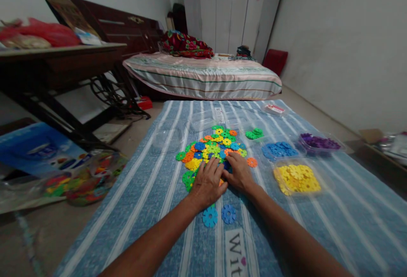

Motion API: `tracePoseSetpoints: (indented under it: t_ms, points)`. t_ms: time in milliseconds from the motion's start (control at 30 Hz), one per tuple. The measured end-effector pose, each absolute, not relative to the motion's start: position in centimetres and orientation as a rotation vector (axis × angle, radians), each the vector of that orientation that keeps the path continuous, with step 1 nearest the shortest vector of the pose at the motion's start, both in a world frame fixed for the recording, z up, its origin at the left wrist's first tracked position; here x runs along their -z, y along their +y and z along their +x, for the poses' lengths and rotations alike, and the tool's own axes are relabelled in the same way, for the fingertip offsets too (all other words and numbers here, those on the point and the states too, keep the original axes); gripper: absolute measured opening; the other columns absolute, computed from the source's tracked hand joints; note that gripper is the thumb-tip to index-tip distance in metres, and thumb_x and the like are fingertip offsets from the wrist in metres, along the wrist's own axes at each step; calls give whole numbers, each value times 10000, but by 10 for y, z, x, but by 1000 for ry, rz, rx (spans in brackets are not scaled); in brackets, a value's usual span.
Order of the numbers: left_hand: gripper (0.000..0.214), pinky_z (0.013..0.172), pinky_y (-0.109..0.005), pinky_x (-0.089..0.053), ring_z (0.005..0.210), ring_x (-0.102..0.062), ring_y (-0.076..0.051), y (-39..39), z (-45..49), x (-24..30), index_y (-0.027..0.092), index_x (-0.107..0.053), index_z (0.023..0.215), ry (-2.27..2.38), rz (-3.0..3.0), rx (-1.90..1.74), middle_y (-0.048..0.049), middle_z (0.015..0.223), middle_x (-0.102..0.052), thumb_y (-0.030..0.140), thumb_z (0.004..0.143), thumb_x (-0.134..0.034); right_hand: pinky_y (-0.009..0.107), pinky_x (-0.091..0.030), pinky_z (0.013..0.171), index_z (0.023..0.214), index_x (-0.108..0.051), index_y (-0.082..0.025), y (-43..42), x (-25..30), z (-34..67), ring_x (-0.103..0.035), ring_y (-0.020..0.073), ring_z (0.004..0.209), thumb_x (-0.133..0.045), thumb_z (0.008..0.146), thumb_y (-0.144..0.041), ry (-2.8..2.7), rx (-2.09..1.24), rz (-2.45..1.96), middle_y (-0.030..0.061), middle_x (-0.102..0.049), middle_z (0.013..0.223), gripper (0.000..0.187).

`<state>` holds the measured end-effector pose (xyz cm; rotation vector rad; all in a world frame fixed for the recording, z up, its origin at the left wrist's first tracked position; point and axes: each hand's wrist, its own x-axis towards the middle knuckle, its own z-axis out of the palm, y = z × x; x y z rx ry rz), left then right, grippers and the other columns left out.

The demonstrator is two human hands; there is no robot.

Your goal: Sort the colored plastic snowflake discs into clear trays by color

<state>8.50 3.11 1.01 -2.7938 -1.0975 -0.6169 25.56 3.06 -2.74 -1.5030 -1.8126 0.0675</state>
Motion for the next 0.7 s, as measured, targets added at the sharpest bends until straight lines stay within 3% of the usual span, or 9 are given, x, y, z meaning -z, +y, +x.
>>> tracePoseSetpoints:
  t_ms: [233, 400, 700]
  points:
    - [396, 1032, -478, -487, 1239, -592, -306, 47, 82, -7, 140, -595, 1250, -1081, -2789, 696, -164, 1289, -664, 276, 879, -622, 421, -498, 952, 910, -742, -212, 48, 19, 259, -655, 261, 1019, -685, 742, -354, -1531, -446, -1281, 94, -736, 1034, 227]
    - [256, 967, -465, -527, 1147, -649, -291, 53, 79, -5, 161, -647, 1134, -1001, -2751, 806, -141, 1192, -715, 290, 920, -591, 380, -536, 809, 830, -777, -197, 47, 9, 273, -687, 235, 843, -689, 762, -478, -1008, -793, -1205, 72, -762, 866, 302]
    - [184, 905, -434, -567, 1060, -697, -257, 53, 79, -13, 169, -668, 1060, -931, -2773, 1006, -122, 1090, -752, 253, 955, -542, 300, -463, 644, 635, -726, -176, 44, 2, 285, -612, 178, 639, -629, 795, -606, -901, -778, -1273, 44, -692, 644, 468]
